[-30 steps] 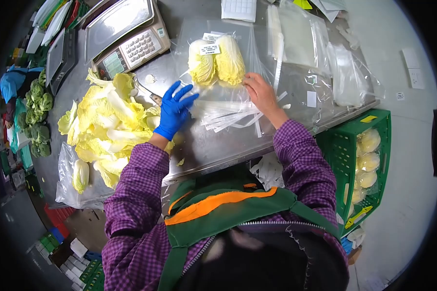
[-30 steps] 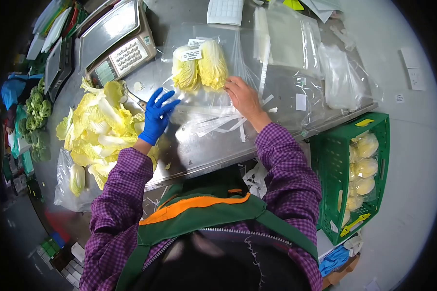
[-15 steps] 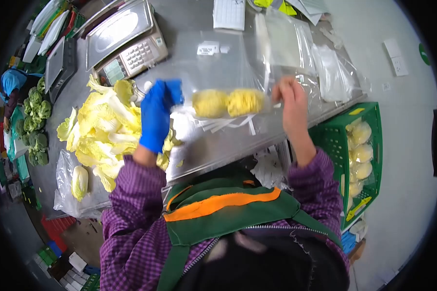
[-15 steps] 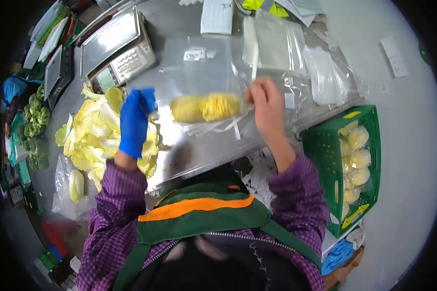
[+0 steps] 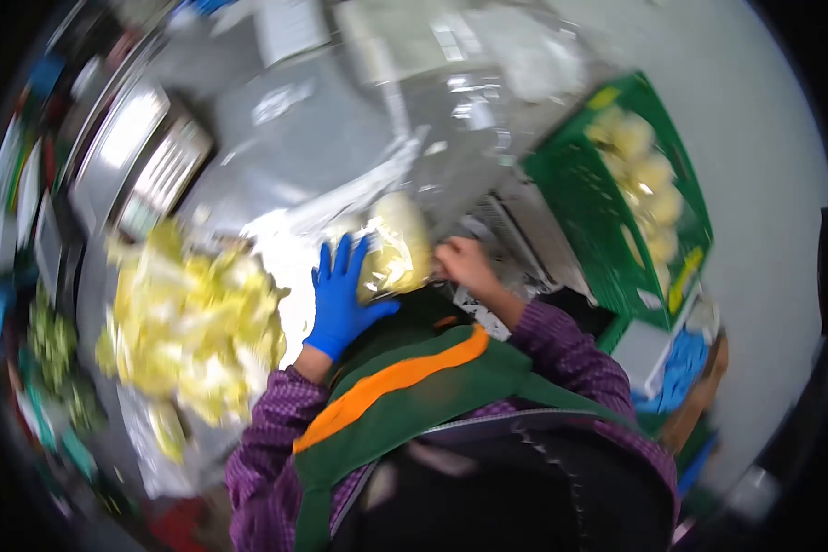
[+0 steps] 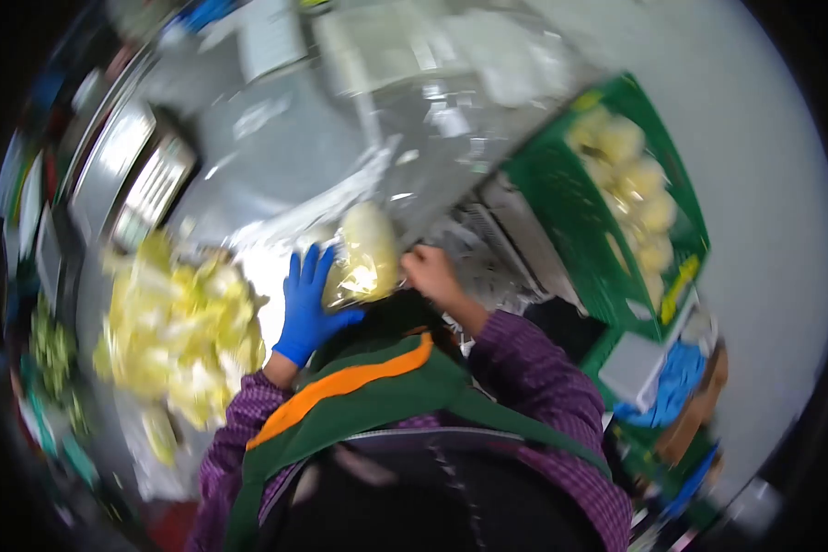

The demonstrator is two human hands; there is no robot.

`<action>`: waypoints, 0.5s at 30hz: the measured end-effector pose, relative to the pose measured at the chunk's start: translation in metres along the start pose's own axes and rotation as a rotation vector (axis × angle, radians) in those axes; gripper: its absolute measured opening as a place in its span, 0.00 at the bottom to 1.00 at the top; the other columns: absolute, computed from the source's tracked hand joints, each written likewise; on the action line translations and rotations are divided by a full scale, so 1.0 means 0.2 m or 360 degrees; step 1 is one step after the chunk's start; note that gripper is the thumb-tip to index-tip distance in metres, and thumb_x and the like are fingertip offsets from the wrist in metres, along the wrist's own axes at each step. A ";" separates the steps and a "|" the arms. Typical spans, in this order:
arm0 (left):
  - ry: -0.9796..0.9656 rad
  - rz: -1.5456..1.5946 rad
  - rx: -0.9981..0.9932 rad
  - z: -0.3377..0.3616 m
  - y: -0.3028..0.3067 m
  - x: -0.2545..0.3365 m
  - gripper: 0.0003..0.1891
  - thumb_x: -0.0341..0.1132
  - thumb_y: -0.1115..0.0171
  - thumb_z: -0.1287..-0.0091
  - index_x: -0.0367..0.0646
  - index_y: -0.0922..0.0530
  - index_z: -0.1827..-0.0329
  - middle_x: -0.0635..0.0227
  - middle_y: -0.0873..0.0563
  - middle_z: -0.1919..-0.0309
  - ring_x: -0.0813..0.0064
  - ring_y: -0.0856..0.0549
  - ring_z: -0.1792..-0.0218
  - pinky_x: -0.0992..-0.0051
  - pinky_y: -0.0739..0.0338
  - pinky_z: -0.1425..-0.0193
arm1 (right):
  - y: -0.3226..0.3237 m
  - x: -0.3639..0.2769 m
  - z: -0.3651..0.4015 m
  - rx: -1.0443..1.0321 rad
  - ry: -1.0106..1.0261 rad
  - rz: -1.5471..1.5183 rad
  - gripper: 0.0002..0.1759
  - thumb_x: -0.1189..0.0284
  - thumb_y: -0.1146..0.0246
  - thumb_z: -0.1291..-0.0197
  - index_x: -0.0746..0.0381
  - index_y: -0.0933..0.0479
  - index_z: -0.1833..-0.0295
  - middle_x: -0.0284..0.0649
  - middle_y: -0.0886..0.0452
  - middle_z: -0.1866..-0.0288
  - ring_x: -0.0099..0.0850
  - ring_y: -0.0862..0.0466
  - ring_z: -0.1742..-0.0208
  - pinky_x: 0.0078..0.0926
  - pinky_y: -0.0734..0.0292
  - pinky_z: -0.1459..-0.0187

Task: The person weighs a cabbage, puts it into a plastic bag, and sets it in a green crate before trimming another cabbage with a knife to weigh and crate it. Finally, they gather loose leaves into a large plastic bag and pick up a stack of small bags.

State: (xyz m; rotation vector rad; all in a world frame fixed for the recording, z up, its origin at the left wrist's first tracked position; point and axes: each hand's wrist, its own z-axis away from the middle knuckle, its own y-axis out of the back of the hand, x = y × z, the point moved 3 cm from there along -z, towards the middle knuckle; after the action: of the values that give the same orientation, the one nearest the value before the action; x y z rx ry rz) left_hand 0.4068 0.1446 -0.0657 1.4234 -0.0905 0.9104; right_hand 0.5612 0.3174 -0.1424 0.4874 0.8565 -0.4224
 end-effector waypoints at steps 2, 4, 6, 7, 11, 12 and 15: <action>-0.0299 -0.0006 0.0196 -0.03 -0.14 -0.09 0.48 0.44 0.23 0.58 0.46 0.37 0.31 0.51 0.39 0.31 0.39 0.47 0.30 0.50 0.49 0.29 | 0.01 -0.16 0.06 0.0344 0.0485 0.0067 0.14 0.66 0.43 0.38 0.68 0.28 0.57 0.39 0.22 0.68 0.27 0.22 0.68 0.25 0.26 0.65; -0.0316 0.0080 0.0281 -0.06 -0.15 -0.08 0.45 0.40 0.24 0.57 0.46 0.36 0.33 0.49 0.39 0.32 0.40 0.45 0.31 0.50 0.49 0.29 | -0.02 -0.36 0.11 0.0238 0.0549 0.0313 0.27 0.60 0.42 0.38 0.67 0.34 0.40 0.53 0.26 0.45 0.42 0.23 0.46 0.35 0.30 0.45; -0.0312 0.0098 0.0312 -0.07 -0.11 -0.05 0.42 0.36 0.26 0.55 0.43 0.35 0.34 0.49 0.37 0.34 0.44 0.43 0.31 0.52 0.49 0.28 | -0.20 -0.24 -0.06 0.0109 0.0365 0.0415 0.37 0.52 0.43 0.38 0.68 0.39 0.34 0.58 0.31 0.38 0.47 0.29 0.37 0.35 0.35 0.37; -0.0379 0.0250 0.0411 -0.08 -0.11 -0.09 0.40 0.34 0.28 0.53 0.42 0.35 0.34 0.50 0.34 0.36 0.47 0.39 0.33 0.54 0.45 0.29 | -0.20 -0.33 -0.05 0.0071 0.0240 0.0236 0.39 0.48 0.45 0.38 0.67 0.40 0.33 0.59 0.31 0.38 0.48 0.29 0.37 0.33 0.36 0.37; 0.0523 0.2164 -0.0004 -0.09 -0.03 -0.39 0.32 0.33 0.40 0.42 0.38 0.37 0.33 0.54 0.28 0.39 0.55 0.24 0.43 0.59 0.30 0.37 | -0.13 -0.50 -0.01 -0.0309 0.0284 -0.1197 0.43 0.48 0.43 0.38 0.64 0.47 0.29 0.55 0.36 0.33 0.42 0.31 0.35 0.33 0.28 0.45; 0.0639 0.2660 -0.0040 -0.11 -0.03 -0.41 0.30 0.35 0.43 0.40 0.38 0.38 0.32 0.54 0.27 0.39 0.55 0.22 0.45 0.59 0.28 0.39 | -0.13 -0.47 0.01 -0.0120 0.0326 -0.1054 0.44 0.48 0.43 0.38 0.64 0.50 0.28 0.53 0.36 0.34 0.40 0.31 0.36 0.33 0.27 0.46; 0.0647 0.2978 -0.0213 -0.20 -0.01 -0.05 0.31 0.38 0.47 0.38 0.38 0.40 0.31 0.54 0.29 0.37 0.57 0.27 0.39 0.59 0.33 0.33 | -0.08 -0.39 0.12 -0.0065 -0.0036 -0.1187 0.43 0.50 0.41 0.39 0.64 0.48 0.29 0.55 0.34 0.38 0.42 0.27 0.42 0.32 0.27 0.46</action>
State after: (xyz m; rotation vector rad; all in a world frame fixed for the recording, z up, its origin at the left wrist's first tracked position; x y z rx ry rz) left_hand 0.3836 0.1755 -0.0816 0.6541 -1.2812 2.5617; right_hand 0.5214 0.3030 -0.0706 0.1060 1.0084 -1.0876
